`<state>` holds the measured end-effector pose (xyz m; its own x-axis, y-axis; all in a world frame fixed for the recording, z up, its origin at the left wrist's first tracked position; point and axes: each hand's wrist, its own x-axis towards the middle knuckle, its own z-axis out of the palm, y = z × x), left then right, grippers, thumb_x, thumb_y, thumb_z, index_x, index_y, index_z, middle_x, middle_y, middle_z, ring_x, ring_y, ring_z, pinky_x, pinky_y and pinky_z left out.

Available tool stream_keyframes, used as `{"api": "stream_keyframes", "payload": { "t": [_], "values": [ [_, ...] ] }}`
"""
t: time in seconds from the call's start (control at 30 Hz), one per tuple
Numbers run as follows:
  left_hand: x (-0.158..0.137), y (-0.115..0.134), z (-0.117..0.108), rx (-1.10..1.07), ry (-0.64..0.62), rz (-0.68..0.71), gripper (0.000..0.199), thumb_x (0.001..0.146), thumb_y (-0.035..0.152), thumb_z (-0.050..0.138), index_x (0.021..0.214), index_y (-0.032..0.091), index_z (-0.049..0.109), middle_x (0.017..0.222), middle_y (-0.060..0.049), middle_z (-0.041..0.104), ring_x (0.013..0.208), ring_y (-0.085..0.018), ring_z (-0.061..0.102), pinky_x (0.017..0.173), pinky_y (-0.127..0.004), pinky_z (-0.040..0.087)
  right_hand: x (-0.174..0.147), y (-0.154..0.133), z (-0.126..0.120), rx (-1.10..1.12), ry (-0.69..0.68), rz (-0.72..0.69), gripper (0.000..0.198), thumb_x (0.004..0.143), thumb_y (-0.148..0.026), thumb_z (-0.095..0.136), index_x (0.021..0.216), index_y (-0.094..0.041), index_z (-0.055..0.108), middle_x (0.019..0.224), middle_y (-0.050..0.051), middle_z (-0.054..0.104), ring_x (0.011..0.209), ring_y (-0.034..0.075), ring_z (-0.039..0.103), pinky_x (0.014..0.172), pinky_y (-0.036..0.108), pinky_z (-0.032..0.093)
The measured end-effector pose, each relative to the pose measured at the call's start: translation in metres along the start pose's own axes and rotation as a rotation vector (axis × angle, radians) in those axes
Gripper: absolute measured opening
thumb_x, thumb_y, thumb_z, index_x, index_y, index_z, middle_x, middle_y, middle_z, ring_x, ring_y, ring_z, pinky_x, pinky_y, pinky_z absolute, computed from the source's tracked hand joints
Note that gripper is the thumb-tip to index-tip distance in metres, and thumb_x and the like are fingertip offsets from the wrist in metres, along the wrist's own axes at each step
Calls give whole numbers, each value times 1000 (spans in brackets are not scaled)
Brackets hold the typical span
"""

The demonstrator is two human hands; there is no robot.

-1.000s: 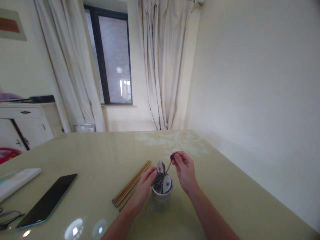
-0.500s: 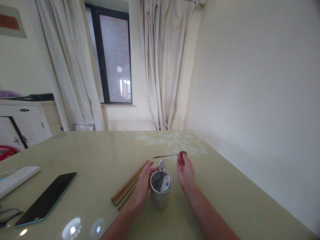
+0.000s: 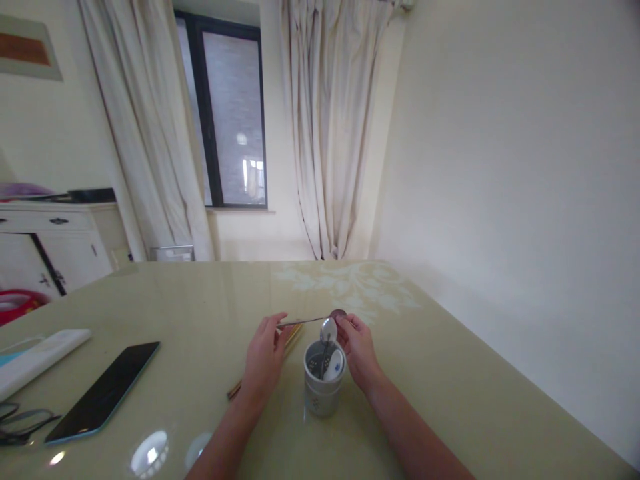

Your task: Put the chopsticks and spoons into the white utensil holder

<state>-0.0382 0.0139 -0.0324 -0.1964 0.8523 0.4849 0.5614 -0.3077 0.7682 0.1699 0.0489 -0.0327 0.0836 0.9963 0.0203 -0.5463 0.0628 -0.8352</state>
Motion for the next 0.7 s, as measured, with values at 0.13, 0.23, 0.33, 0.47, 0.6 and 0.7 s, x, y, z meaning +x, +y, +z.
{"api": "stream_keyframes", "payload": {
  "t": [0.13, 0.23, 0.33, 0.47, 0.6, 0.7],
  "values": [
    [-4, 4, -1, 257, -171, 126, 34, 101, 26, 45, 122, 23, 71, 111, -10, 72, 104, -25, 69, 96, -38, 55, -3, 4, 0, -56, -16, 46, 30, 62, -35, 95, 73, -19, 72, 65, -1, 73, 60, 15, 66, 62, 27, 53],
    [-6, 8, 2, 442, -343, 144, 32, 103, 24, 47, 121, 26, 73, 115, -10, 74, 111, -26, 69, 97, -35, 53, -5, 6, 2, -96, -36, 66, 29, 62, -34, 95, 70, -17, 73, 61, -2, 71, 54, 14, 61, 57, 25, 47],
    [-3, 11, 1, 566, -448, 141, 31, 105, 27, 49, 123, 29, 74, 118, -9, 75, 111, -26, 71, 96, -33, 52, -7, 5, 3, -121, -59, 88, 31, 61, -37, 96, 70, -17, 74, 63, -1, 72, 56, 15, 63, 58, 26, 48],
    [6, 7, -15, 673, -393, 10, 38, 111, 33, 38, 121, 29, 75, 116, -8, 75, 105, -24, 74, 88, -31, 52, -5, 1, 2, -128, -52, 89, 38, 65, -48, 94, 84, -18, 79, 76, 2, 79, 65, 18, 71, 64, 28, 52],
    [12, -7, -36, 735, -282, -166, 40, 112, 33, 34, 119, 24, 73, 123, -11, 75, 107, -25, 75, 87, -32, 52, 1, -2, -4, -129, -13, 66, 45, 65, -57, 94, 86, -20, 80, 83, 2, 80, 67, 17, 72, 64, 27, 54],
    [14, -14, -45, 739, -283, -266, 36, 111, 31, 35, 131, 23, 64, 123, -13, 78, 106, -29, 76, 85, -36, 52, 5, -3, -7, -128, 9, 64, 49, 65, -60, 94, 82, -18, 80, 79, 4, 79, 65, 15, 70, 60, 24, 52]
  ]
}}
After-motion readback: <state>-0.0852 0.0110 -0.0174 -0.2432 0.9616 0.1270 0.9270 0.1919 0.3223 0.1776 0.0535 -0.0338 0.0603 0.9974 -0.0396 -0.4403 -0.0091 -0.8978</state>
